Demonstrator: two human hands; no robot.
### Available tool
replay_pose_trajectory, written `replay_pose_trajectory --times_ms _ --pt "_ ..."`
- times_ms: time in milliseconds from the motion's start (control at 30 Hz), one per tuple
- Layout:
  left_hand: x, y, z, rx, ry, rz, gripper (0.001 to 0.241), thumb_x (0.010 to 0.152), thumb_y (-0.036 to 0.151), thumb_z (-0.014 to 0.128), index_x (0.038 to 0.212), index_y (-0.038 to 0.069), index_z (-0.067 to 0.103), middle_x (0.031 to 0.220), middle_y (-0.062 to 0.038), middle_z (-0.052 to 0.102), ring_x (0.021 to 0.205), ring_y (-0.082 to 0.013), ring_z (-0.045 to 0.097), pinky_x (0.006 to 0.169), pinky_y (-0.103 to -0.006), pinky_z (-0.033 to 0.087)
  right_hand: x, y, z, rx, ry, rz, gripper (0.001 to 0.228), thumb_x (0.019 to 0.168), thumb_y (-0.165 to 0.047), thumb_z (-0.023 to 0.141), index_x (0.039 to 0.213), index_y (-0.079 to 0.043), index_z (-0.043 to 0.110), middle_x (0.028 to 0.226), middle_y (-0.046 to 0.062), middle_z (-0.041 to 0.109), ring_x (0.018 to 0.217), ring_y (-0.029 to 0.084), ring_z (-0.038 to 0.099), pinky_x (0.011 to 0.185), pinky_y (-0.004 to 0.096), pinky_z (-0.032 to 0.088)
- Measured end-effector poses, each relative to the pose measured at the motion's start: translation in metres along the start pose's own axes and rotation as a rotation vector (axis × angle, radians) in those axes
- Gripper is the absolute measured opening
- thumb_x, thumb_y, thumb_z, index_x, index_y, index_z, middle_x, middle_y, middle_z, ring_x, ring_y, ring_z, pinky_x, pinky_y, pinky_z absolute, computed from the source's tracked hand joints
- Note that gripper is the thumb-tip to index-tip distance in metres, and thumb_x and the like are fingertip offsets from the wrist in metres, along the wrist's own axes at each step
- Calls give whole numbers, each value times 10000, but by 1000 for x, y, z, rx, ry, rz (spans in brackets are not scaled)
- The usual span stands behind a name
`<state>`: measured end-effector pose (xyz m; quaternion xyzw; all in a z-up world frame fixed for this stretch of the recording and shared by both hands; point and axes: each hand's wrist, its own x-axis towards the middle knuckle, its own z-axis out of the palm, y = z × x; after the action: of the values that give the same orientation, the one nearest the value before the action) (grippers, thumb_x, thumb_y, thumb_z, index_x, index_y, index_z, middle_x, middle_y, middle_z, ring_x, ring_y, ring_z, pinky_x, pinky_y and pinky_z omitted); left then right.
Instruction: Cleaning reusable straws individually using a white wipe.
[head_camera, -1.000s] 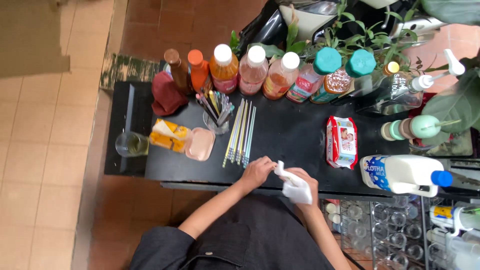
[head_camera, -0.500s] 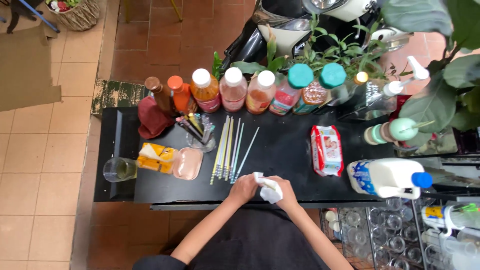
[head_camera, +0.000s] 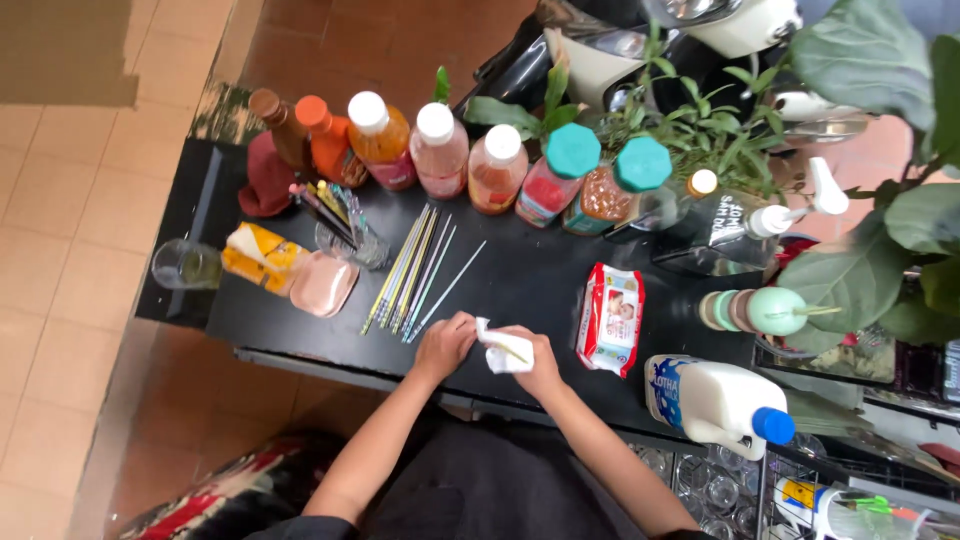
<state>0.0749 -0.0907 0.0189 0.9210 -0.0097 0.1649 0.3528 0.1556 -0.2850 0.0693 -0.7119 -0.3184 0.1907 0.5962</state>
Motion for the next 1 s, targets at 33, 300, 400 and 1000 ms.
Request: replay_pose_trajectory --times_ms 33,300,400,1000 --pt "1 0 2 7 2 -2 102 892 109 708 990 88 685 981 -56 669 773 -327 669 674 -431 527 2 1 -4 5 -4 -5 354 737 81 665 1058 -8 783 1056 131 781 927 262 765 808 342 593" --pt "9 -3 1 -132 39 -36 116 896 83 700 1010 95 715 1001 -57 688 883 -325 697 730 -420 547 9 -66 -12 11 143 -235 220 807 38 776 1017 -21 744 1013 118 753 911 225 759 804 309 617" --pt "2 0 -6 -142 -18 -33 106 890 71 683 993 85 703 1019 -76 687 936 -335 689 769 -428 545 12 -45 4 -94 181 -97 169 822 36 769 978 -27 755 955 101 771 844 223 778 742 305 594" --pt "3 -30 1 -130 -126 45 133 881 69 665 1010 38 655 1043 -75 659 944 -327 673 759 -460 531 8 -65 54 10 445 -63 189 851 -22 782 1021 54 753 1007 165 768 894 225 757 768 314 595"
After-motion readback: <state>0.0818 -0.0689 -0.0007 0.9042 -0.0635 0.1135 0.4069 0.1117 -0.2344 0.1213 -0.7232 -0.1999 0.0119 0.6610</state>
